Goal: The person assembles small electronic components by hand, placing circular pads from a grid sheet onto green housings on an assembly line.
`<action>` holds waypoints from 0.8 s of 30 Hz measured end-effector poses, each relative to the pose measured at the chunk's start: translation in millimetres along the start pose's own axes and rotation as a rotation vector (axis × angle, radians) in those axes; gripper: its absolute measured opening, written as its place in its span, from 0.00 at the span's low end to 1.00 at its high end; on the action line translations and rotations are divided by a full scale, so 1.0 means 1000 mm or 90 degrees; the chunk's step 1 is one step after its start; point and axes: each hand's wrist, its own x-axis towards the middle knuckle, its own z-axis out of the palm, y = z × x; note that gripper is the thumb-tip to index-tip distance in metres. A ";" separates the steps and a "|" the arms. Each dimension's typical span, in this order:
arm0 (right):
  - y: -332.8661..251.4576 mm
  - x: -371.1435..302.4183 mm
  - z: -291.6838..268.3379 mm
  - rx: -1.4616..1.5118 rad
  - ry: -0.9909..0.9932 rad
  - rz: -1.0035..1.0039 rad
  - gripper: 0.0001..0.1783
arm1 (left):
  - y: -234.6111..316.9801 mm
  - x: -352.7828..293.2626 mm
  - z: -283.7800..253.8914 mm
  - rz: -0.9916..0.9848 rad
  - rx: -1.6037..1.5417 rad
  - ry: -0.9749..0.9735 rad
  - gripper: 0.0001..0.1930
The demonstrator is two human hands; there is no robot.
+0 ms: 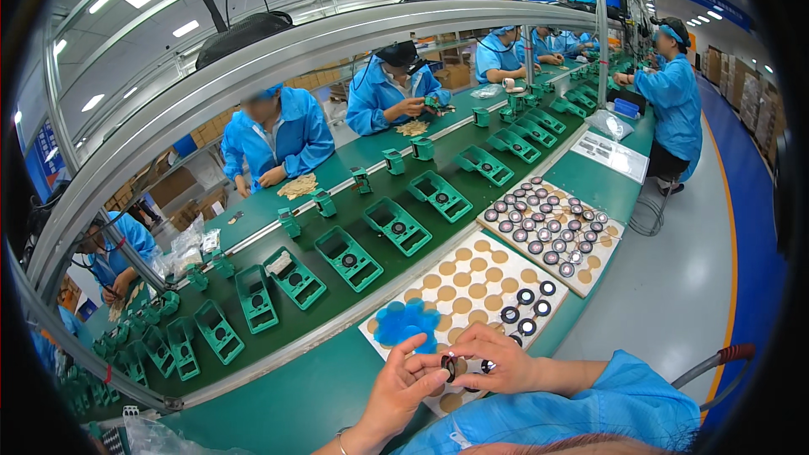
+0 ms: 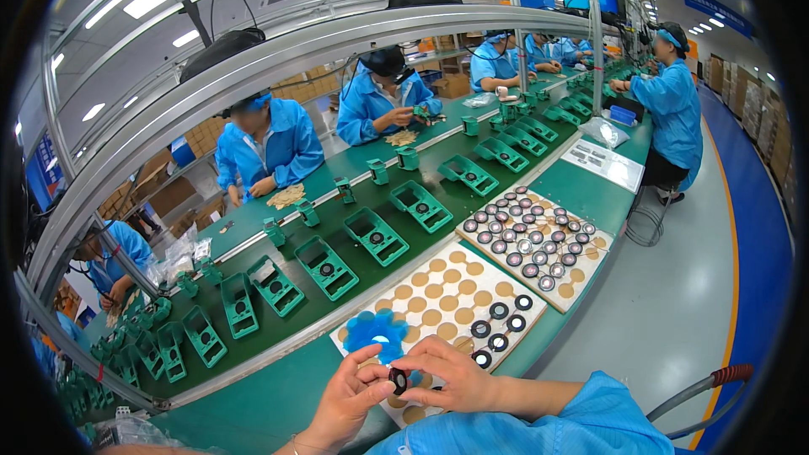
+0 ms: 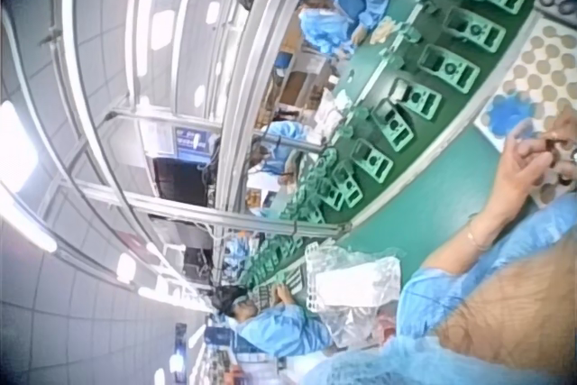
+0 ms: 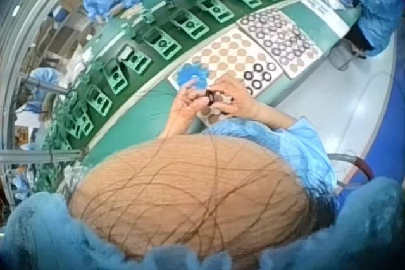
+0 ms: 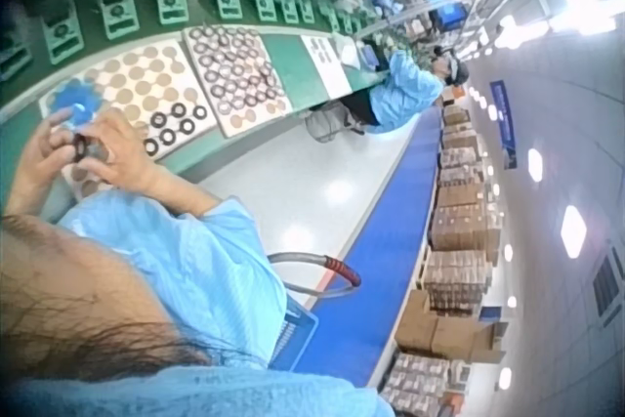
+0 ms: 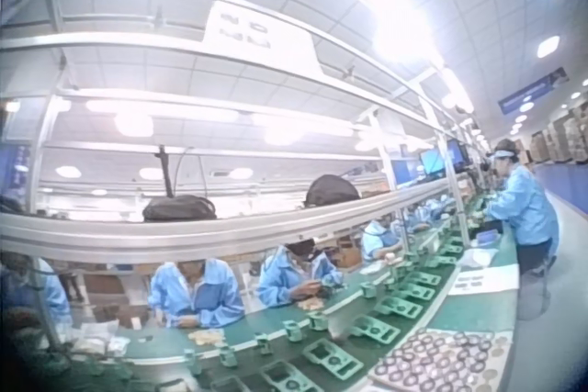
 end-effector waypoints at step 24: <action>0.009 0.034 0.018 0.184 0.046 0.145 0.22 | 0.002 0.026 -0.240 -0.081 1.113 0.397 0.33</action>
